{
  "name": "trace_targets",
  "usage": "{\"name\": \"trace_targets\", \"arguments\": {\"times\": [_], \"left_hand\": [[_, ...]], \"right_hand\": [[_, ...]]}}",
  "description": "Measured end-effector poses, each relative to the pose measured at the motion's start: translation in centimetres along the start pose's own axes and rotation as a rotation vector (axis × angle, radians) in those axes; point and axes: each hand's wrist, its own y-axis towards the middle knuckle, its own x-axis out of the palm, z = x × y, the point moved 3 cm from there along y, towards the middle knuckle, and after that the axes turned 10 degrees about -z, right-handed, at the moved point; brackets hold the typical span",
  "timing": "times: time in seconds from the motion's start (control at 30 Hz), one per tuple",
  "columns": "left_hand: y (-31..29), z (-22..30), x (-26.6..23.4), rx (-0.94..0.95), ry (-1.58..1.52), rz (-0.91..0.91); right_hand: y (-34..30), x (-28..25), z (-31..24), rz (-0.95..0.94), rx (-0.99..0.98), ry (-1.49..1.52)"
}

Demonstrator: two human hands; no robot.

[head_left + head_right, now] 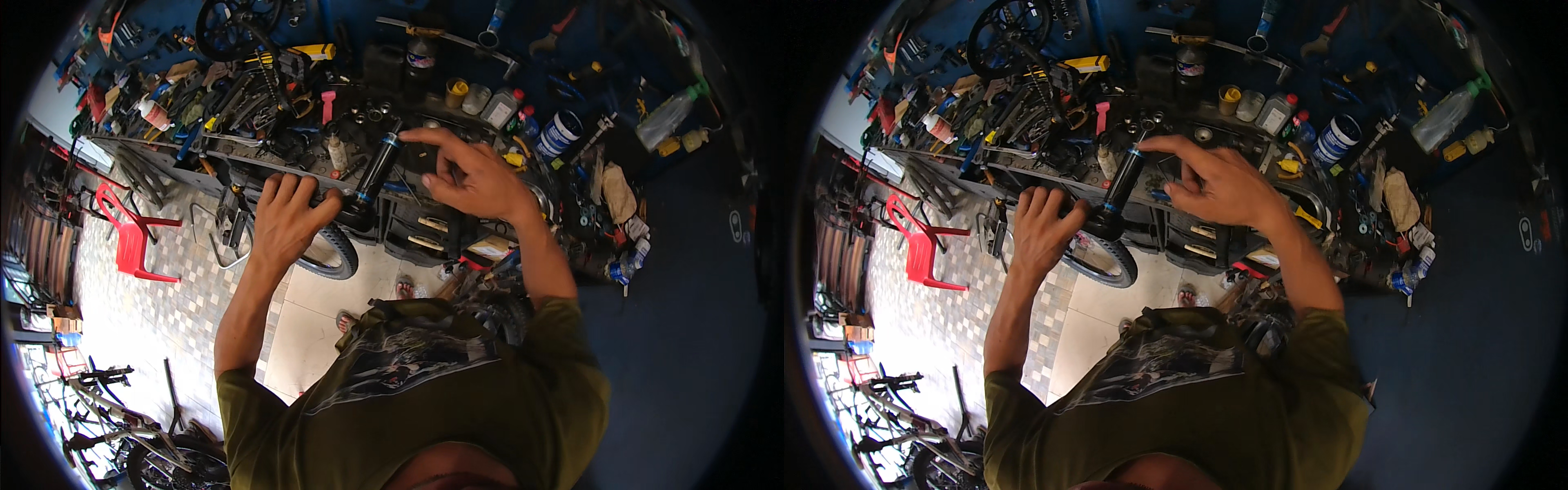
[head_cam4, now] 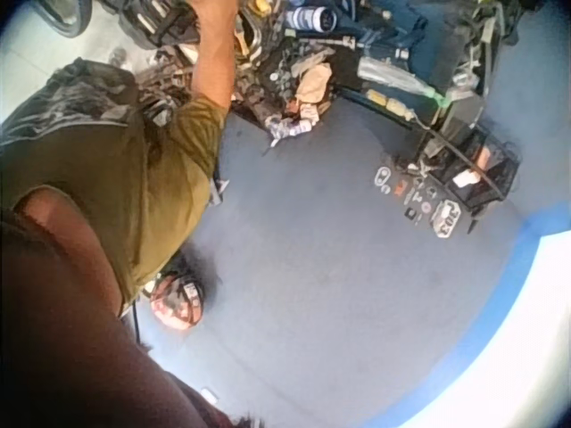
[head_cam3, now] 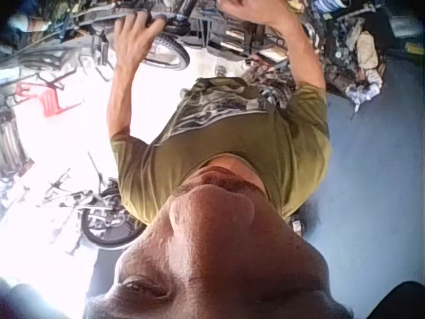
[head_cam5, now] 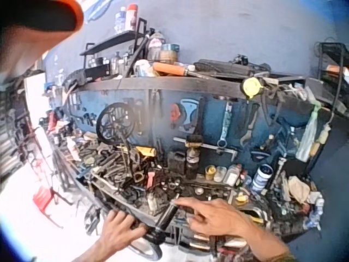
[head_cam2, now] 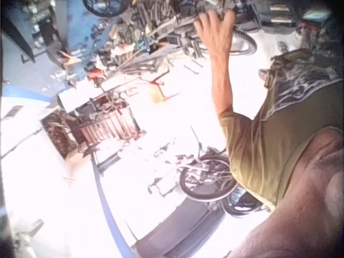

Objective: The person assembles a mountain bike by installing the front fork into the frame, then attaching the crankset to the bottom bracket using a crank installation tool and a torque wrench. The person tightens the crank bolts and checks the installation.

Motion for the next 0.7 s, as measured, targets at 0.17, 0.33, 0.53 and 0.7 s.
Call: {"name": "trace_targets", "arguments": {"times": [0.17,0.33,0.53,0.7], "left_hand": [[0.0,0.4,0.2,-0.02,-0.051,-0.014],[-1.5,-0.3,0.0,-0.113,-0.042,0.036],[-2.2,-1.2,0.4,-0.186,-0.102,0.047],[-1.8,-0.7,1.0,-0.127,-0.17,-0.007]], "right_hand": [[2.2,-0.3,-0.8,-0.041,0.049,-0.473],[1.8,1.3,-1.3,-0.031,0.112,-0.719],[1.2,1.6,0.1,-0.027,0.109,-0.717],[3.3,0.9,-1.9,0.11,-0.051,-0.765]]}}
